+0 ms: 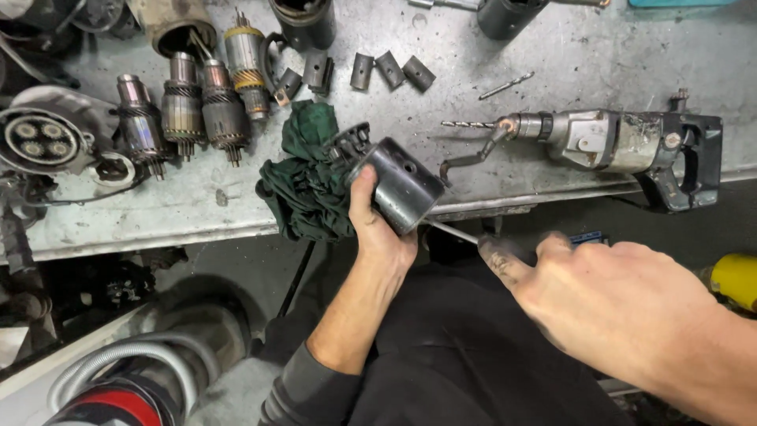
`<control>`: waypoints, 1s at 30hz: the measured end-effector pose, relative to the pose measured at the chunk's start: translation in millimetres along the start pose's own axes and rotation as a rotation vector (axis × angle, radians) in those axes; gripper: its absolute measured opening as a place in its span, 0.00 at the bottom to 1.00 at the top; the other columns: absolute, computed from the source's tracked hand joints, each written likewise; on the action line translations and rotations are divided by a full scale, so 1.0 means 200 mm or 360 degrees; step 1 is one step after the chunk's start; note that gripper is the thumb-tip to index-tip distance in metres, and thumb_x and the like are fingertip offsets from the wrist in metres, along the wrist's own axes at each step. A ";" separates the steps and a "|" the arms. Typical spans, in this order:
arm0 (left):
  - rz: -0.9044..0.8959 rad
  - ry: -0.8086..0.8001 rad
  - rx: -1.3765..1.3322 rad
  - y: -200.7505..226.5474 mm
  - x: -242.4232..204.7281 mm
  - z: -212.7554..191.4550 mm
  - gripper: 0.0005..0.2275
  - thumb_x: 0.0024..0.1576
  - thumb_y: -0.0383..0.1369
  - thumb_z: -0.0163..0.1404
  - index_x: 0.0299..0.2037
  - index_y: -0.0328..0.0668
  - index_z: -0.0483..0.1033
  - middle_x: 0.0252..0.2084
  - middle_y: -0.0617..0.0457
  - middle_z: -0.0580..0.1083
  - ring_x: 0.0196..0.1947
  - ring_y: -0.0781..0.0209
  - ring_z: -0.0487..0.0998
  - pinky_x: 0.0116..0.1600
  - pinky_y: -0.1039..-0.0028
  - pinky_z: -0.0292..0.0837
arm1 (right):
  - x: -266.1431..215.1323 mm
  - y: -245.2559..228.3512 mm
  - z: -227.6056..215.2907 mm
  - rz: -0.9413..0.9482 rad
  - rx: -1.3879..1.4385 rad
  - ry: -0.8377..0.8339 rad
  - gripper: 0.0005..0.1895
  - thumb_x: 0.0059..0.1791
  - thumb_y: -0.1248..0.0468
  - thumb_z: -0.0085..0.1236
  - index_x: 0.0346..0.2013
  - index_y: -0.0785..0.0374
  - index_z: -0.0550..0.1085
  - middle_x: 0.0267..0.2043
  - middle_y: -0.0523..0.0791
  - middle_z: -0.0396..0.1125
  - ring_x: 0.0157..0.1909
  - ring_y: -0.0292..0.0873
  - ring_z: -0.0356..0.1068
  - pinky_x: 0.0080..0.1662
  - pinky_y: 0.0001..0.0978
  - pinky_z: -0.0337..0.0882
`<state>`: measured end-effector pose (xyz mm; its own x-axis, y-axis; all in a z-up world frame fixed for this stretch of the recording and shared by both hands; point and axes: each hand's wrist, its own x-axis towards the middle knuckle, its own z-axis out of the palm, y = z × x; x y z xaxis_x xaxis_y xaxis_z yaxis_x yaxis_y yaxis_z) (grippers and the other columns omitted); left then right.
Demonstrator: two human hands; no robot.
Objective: The person uses a screwdriver to pry at the interior of a cylindrical motor housing held in their left hand. They then move to the floor to use a power drill on the motor, which is secured in a blue clamp. The person returns to the workbench, uses a hammer to tap the motor, and continues to manipulate the motor and its components.
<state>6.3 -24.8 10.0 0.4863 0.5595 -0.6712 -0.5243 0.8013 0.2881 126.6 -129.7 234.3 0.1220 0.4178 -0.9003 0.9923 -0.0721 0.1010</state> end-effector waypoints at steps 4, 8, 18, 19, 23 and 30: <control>0.0049 -0.0025 0.0114 0.04 0.01 0.02 0.24 0.51 0.51 0.55 0.52 0.47 0.74 0.46 0.54 0.76 0.46 0.59 0.79 0.54 0.62 0.77 | 0.02 -0.01 -0.01 0.0004 -0.0176 0.0006 0.38 0.52 0.62 0.43 0.78 0.48 0.49 0.39 0.48 0.67 0.33 0.45 0.77 0.35 0.38 0.77; 0.0108 -0.0063 0.0090 0.08 0.01 0.03 0.24 0.51 0.51 0.55 0.52 0.47 0.73 0.46 0.53 0.76 0.48 0.58 0.78 0.55 0.61 0.76 | 0.04 0.00 0.04 -0.0048 -0.0267 0.0047 0.39 0.53 0.62 0.43 0.79 0.50 0.47 0.38 0.49 0.67 0.31 0.45 0.77 0.32 0.37 0.77; 0.0199 0.0074 0.0081 0.18 0.05 0.09 0.22 0.52 0.52 0.55 0.51 0.49 0.72 0.45 0.56 0.76 0.46 0.61 0.77 0.53 0.65 0.75 | 0.08 0.00 0.11 -0.0055 -0.0471 0.0543 0.35 0.52 0.62 0.45 0.75 0.48 0.54 0.29 0.45 0.68 0.20 0.40 0.73 0.24 0.31 0.72; 0.0201 0.0071 0.0082 0.18 0.05 0.10 0.22 0.52 0.52 0.55 0.51 0.49 0.72 0.45 0.56 0.76 0.46 0.61 0.77 0.53 0.65 0.75 | 0.08 0.00 0.11 -0.0054 -0.0471 0.0547 0.35 0.52 0.62 0.45 0.75 0.48 0.54 0.29 0.45 0.68 0.20 0.40 0.73 0.24 0.31 0.72; 0.0225 0.0175 0.0249 0.23 0.02 0.18 0.24 0.49 0.53 0.55 0.52 0.53 0.71 0.44 0.54 0.76 0.46 0.57 0.78 0.51 0.61 0.75 | 0.10 0.03 0.12 -0.0064 -0.0632 0.0656 0.34 0.52 0.60 0.46 0.75 0.45 0.59 0.26 0.43 0.67 0.17 0.38 0.70 0.20 0.30 0.69; -0.0103 0.0141 -0.0135 0.28 0.10 0.14 0.28 0.46 0.59 0.55 0.51 0.50 0.76 0.47 0.53 0.77 0.48 0.51 0.77 0.50 0.56 0.74 | 0.13 0.08 0.10 -0.0197 -0.1164 0.1311 0.33 0.46 0.59 0.49 0.68 0.47 0.69 0.26 0.45 0.69 0.10 0.31 0.60 0.18 0.25 0.59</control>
<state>5.9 36.8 32.8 0.4590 0.4834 -0.7454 -0.5531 0.8121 0.1860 145.8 -138.8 203.5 -0.2706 0.8793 -0.3920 0.7396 0.4506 0.5000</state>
